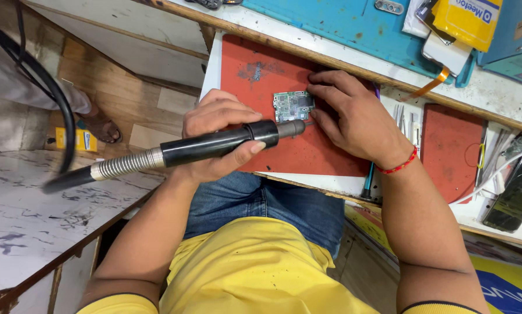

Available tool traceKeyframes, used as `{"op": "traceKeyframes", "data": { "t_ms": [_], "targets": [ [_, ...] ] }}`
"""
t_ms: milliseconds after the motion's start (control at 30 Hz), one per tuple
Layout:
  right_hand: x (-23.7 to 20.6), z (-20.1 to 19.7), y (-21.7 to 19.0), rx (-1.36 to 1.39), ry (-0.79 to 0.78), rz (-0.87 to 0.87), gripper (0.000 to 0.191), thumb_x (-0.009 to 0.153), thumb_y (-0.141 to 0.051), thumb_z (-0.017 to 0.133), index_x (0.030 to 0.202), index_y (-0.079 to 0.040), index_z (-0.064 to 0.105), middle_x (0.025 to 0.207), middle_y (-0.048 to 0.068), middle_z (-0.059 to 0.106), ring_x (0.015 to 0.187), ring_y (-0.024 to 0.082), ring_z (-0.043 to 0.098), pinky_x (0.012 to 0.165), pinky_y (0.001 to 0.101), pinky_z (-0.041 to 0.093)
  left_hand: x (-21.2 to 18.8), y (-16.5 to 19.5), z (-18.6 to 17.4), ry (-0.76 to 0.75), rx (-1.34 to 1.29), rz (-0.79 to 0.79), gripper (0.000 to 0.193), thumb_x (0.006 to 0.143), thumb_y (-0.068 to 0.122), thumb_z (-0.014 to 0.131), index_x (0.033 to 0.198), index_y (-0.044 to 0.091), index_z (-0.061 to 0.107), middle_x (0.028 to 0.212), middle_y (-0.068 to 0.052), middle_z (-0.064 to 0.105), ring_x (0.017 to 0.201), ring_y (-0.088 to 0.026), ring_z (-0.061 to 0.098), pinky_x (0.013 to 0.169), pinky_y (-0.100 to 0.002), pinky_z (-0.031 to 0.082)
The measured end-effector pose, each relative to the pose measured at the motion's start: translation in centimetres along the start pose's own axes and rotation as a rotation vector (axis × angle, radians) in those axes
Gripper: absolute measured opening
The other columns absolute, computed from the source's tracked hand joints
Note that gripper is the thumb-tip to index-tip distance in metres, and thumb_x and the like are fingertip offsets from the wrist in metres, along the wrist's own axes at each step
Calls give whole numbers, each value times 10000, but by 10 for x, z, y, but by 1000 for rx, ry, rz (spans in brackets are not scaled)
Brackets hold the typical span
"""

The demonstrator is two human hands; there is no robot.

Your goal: The person uses a hot air gun to heat a small circuit board placed on a red mat. They hold the board with one hand while directing the hot air with the other, occasionally adjusting the board's position.

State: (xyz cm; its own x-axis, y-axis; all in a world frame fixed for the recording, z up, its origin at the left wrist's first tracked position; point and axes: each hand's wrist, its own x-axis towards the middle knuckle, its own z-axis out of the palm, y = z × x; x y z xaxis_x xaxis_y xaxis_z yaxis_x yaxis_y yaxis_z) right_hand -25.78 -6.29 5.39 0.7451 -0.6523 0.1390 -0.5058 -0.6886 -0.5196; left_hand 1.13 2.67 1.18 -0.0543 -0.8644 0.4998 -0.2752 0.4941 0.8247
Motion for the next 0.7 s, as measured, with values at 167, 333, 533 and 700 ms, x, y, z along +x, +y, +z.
{"op": "traceKeyframes", "data": {
  "t_ms": [167,333,533,700],
  "targets": [
    [1,1,3,25,8,3,397,907,-66,724,1283,29,641,1365,189,612,1221,385,615,1032,430,521,1,-1,0,59,4,-58,309,915,293,802,1076,42,721,1029,-101,747,935,-227,682,910,-347,532],
    [2,1,2,35,4,-15,414,900,-68,717,1293,34,638,1374,200,601,1223,391,611,1025,432,518,1,-1,1,91,30,-44,302,923,269,801,1084,30,711,1046,-110,747,985,-259,685,944,-354,523],
    [0,3,2,25,-6,7,383,909,-64,706,1275,34,647,1368,204,600,1215,393,610,1016,431,521,2,-2,2,134,27,-115,316,926,269,803,1105,25,711,1051,-110,738,980,-241,672,936,-347,525],
    [1,3,2,19,10,-11,384,909,-67,701,1275,37,646,1364,206,603,1216,397,608,1018,429,521,3,-3,1,-10,0,-23,322,893,282,796,1078,34,707,1018,-105,754,977,-233,688,922,-353,516]
  ]
}}
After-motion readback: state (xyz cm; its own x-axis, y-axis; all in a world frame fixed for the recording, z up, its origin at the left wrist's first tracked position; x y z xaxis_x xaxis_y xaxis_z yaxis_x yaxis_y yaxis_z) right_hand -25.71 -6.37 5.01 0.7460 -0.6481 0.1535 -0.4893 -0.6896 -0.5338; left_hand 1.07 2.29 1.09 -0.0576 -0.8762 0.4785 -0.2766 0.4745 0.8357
